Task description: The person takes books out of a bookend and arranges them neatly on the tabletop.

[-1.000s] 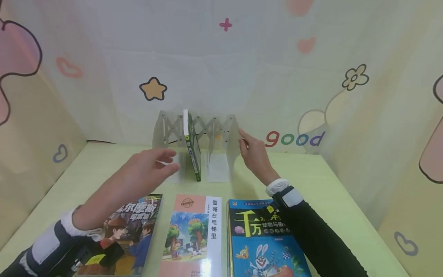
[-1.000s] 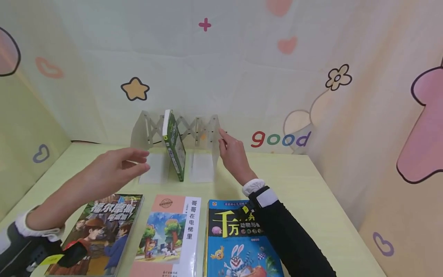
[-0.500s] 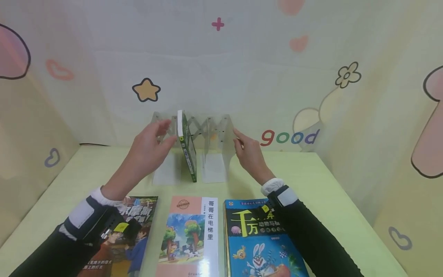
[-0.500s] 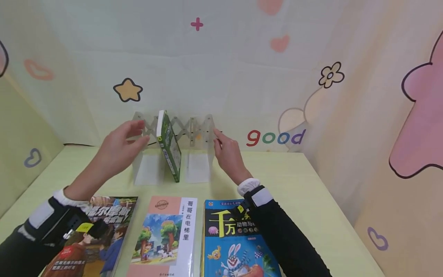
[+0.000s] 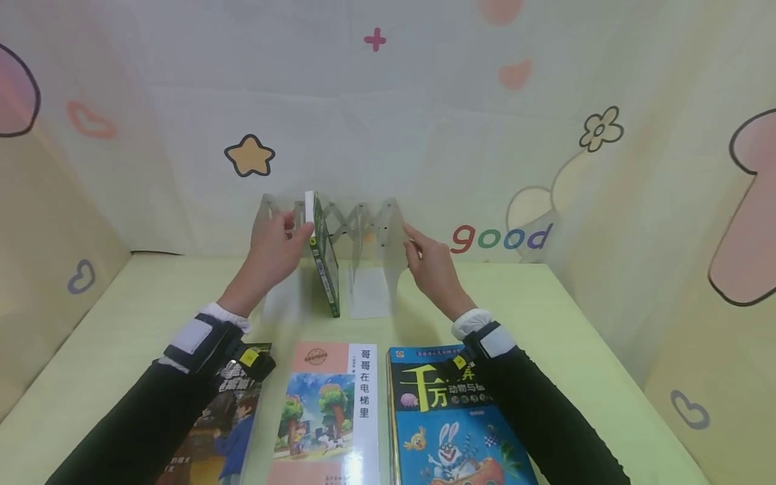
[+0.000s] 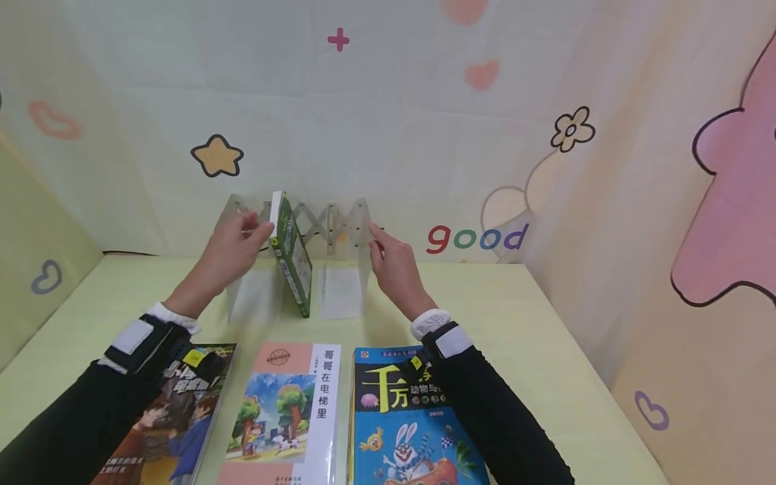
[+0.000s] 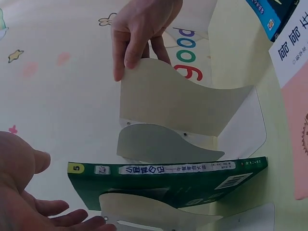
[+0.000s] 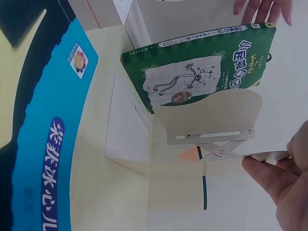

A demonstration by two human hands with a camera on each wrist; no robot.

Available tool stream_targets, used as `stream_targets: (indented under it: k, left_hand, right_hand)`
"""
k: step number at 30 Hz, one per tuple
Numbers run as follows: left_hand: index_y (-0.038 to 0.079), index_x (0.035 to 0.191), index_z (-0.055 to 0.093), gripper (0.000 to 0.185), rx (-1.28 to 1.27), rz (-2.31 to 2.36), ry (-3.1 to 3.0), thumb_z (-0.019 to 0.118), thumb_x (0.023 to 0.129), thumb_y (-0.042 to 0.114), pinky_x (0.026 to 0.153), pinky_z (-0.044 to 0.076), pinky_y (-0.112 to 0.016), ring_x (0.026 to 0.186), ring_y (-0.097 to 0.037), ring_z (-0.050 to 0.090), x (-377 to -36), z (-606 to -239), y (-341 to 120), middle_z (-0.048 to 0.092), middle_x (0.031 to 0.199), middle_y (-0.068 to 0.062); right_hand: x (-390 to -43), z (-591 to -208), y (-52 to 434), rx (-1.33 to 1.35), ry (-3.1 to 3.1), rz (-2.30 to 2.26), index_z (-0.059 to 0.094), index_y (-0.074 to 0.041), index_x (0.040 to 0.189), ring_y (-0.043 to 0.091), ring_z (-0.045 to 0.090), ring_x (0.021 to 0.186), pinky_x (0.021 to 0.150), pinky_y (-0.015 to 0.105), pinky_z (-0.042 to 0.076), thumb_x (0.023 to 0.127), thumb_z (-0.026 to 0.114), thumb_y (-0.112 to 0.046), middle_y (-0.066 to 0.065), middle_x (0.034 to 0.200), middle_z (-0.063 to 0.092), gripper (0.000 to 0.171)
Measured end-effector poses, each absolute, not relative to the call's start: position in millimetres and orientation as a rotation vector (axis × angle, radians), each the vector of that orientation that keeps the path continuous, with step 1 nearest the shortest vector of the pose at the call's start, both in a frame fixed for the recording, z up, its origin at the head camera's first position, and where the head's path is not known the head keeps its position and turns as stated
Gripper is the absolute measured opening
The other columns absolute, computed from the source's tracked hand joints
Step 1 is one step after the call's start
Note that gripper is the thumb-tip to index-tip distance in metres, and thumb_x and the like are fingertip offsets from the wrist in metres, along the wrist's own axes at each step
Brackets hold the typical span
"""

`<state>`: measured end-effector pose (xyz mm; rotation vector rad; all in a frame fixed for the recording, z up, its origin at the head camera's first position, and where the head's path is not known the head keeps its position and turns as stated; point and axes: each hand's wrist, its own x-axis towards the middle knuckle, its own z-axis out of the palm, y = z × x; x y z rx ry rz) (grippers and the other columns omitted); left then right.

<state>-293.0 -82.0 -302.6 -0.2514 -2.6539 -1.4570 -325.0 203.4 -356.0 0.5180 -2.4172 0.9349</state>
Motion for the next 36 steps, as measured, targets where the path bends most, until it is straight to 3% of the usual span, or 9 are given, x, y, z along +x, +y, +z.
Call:
stream_targets:
  k: [10, 13, 19, 23, 28, 36]
  left_hand:
    - [-0.002, 0.157, 0.035, 0.074, -0.146, -1.554, -2.649, 0.048, 0.107, 0.051, 0.11, 0.043, -0.06, 0.136, -0.042, 0.049, -315, -313, -70, 0.037, 0.159, -0.027]
    - [-0.002, 0.155, 0.038, 0.075, -0.122, -1.574, -2.647, 0.048, 0.106, 0.054, 0.108, 0.046, -0.057, 0.129, -0.039, 0.053, -318, -314, -66, 0.045, 0.153, -0.026]
    - [-0.001, 0.143, 0.046, 0.059, -0.093, -1.607, -2.614, 0.055, 0.106, 0.043, 0.087, 0.052, -0.046, 0.107, -0.032, 0.057, -323, -316, -54, 0.058, 0.127, -0.021]
    - [-0.004, 0.145, 0.042, 0.056, -0.037, -1.569, -2.614, 0.056, 0.105, 0.033, 0.092, 0.057, -0.05, 0.113, -0.036, 0.061, -327, -318, -48, 0.057, 0.133, -0.024]
    - [-0.008, 0.15, 0.035, 0.056, 0.002, -1.523, -2.617, 0.052, 0.106, 0.022, 0.1, 0.052, -0.059, 0.124, -0.043, 0.057, -329, -321, -45, 0.049, 0.142, -0.03]
    - [-0.012, 0.141, 0.039, 0.046, -0.021, -1.413, -2.644, 0.044, 0.107, 0.018, 0.088, 0.056, -0.052, 0.112, -0.041, 0.059, -328, -322, -42, 0.054, 0.128, -0.03]
  right_hand:
    - [-327, -357, 203, 0.526, -2.402, 0.944, 0.056, 0.001, 0.146, 0.019, 0.051, 0.053, 0.048, 0.023, 0.037, 0.104, 0.062, -0.007, 0.013, 0.079, 0.068, 0.043]
    - [-326, -356, 202, 0.524, -2.402, 0.947, 0.055, 0.0, 0.146, 0.019, 0.052, 0.053, 0.048, 0.023, 0.038, 0.104, 0.062, -0.007, 0.012, 0.079, 0.068, 0.044]
    - [-325, -356, 203, 0.51, -2.408, 0.938, 0.055, 0.0, 0.146, 0.019, 0.053, 0.054, 0.049, 0.023, 0.039, 0.104, 0.063, -0.008, 0.011, 0.077, 0.066, 0.044]
    - [-324, -357, 202, 0.509, -2.413, 0.943, 0.055, -0.001, 0.147, 0.019, 0.052, 0.054, 0.049, 0.024, 0.039, 0.104, 0.062, -0.008, 0.01, 0.075, 0.065, 0.044]
    - [-323, -357, 202, 0.504, -2.415, 0.923, 0.055, -0.001, 0.147, 0.019, 0.051, 0.054, 0.05, 0.024, 0.04, 0.104, 0.062, -0.008, 0.01, 0.076, 0.065, 0.044]
    - [-323, -357, 202, 0.509, -2.404, 0.932, 0.056, 0.0, 0.146, 0.019, 0.055, 0.055, 0.049, 0.024, 0.04, 0.104, 0.062, -0.008, 0.011, 0.079, 0.068, 0.043]
